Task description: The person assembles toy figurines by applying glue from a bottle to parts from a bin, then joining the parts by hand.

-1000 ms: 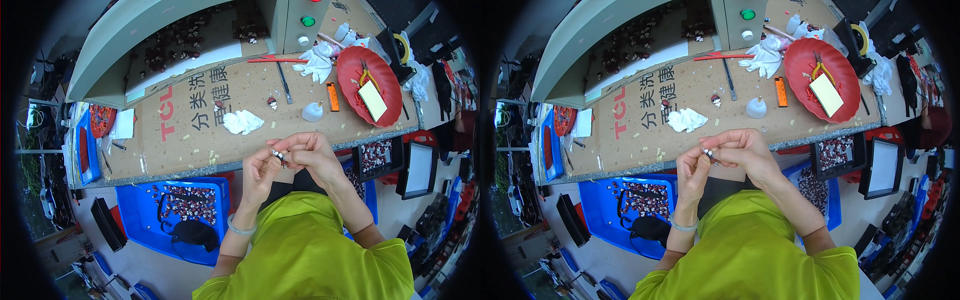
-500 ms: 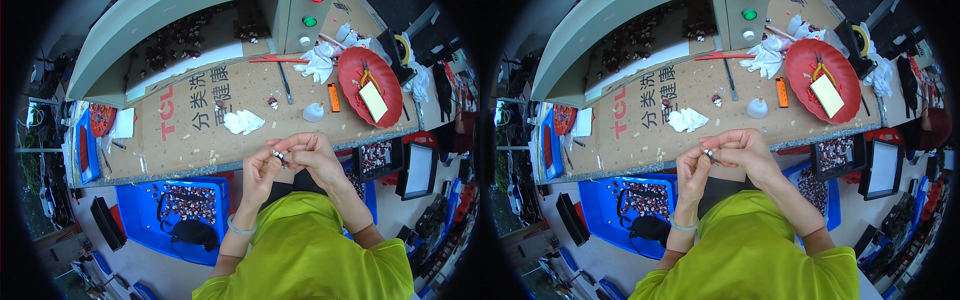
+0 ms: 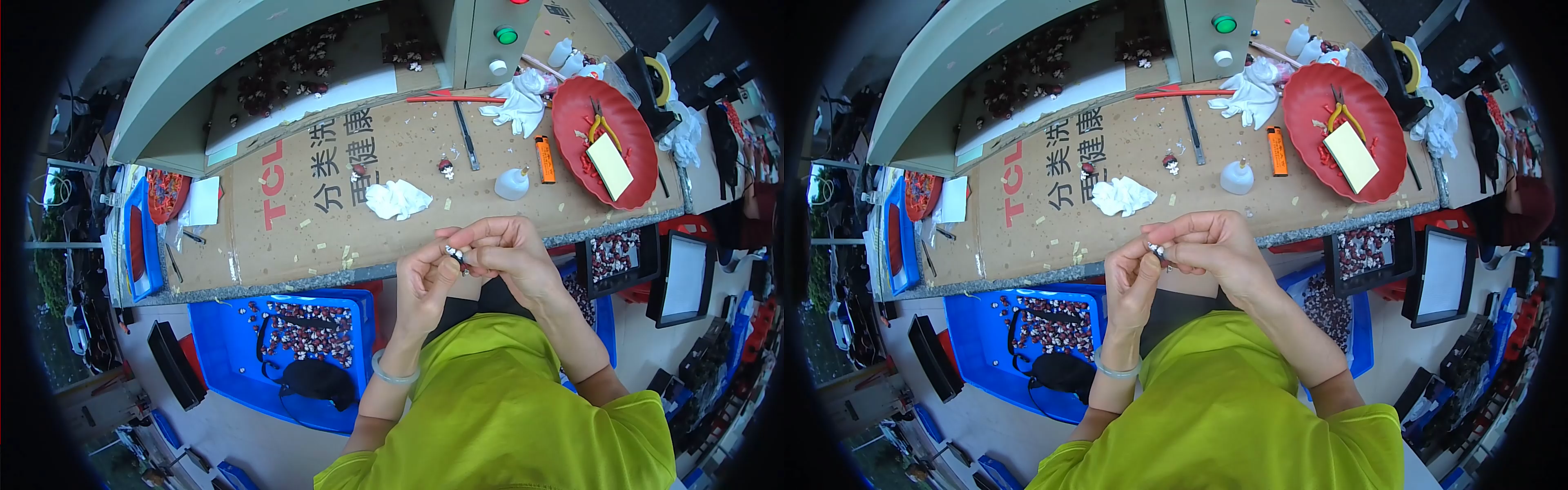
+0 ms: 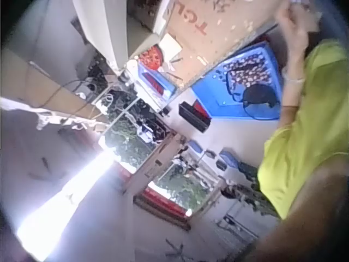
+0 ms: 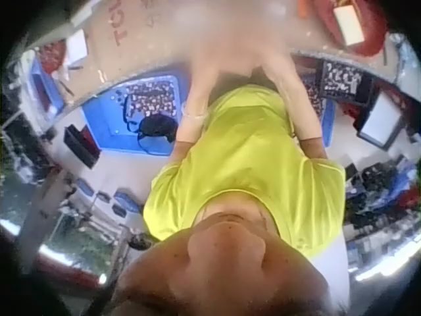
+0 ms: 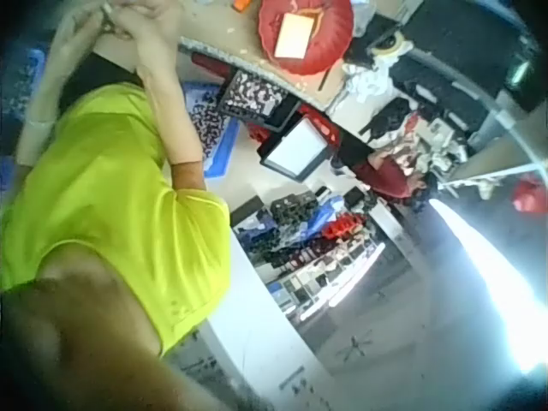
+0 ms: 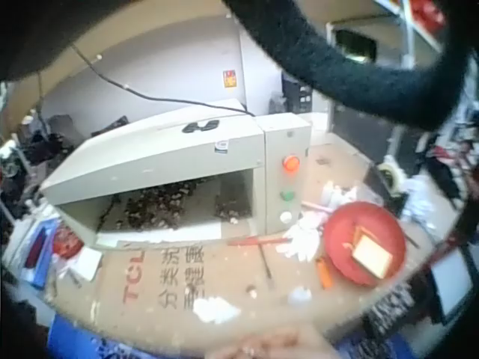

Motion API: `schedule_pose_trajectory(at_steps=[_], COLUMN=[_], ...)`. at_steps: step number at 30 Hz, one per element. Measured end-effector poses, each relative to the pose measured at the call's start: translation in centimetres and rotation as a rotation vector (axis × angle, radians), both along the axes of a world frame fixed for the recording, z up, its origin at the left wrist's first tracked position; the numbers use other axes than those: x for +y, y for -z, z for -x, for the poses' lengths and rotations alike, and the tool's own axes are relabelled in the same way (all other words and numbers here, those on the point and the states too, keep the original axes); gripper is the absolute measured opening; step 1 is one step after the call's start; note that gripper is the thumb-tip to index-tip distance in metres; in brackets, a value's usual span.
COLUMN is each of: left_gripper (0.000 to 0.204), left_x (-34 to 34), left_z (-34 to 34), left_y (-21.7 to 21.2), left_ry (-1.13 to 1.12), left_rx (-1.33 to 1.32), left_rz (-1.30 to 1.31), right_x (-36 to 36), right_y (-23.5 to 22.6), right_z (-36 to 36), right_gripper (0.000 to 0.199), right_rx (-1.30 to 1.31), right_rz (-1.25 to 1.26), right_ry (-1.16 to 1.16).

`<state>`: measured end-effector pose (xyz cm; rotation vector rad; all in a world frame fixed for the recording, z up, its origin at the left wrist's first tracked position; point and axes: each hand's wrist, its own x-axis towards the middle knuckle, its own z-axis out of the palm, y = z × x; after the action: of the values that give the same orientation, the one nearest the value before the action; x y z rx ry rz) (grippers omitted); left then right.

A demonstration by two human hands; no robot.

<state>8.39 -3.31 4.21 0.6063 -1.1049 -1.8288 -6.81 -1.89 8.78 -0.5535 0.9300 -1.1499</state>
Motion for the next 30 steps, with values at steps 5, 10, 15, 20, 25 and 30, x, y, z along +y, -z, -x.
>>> schedule_pose_trajectory(at_steps=[5,10,15,20,25,30], left_gripper=[0.027,0.026,0.028,0.031,0.030,0.030], left_x=[0.00,0.08,0.24,0.19,0.20,0.27], left_z=[0.00,-0.04,0.19,0.45,0.39,0.38], left_y=[-0.13,0.15,0.27,0.00,0.12,-0.40], left_ry=[-0.002,-0.012,0.010,0.059,0.084,0.070], left_rx=[-0.001,-0.004,0.047,0.157,0.182,0.168], left_rz=[0.000,0.011,-0.109,-0.178,-0.225,-0.222], right_x=[0.00,0.00,0.23,0.42,0.44,0.31], right_y=[-0.12,-0.17,0.01,0.26,-0.03,-0.06], right_z=[-0.10,-0.10,-0.25,-0.28,0.06,0.21], right_gripper=[0.029,0.029,0.029,0.028,0.028,0.029], right_rx=[0.019,0.023,0.059,0.050,0.060,0.062], right_rz=[-0.004,0.001,0.000,-0.022,-0.028,0.006], right_ry=[0.015,0.013,0.023,0.043,0.013,-0.019])
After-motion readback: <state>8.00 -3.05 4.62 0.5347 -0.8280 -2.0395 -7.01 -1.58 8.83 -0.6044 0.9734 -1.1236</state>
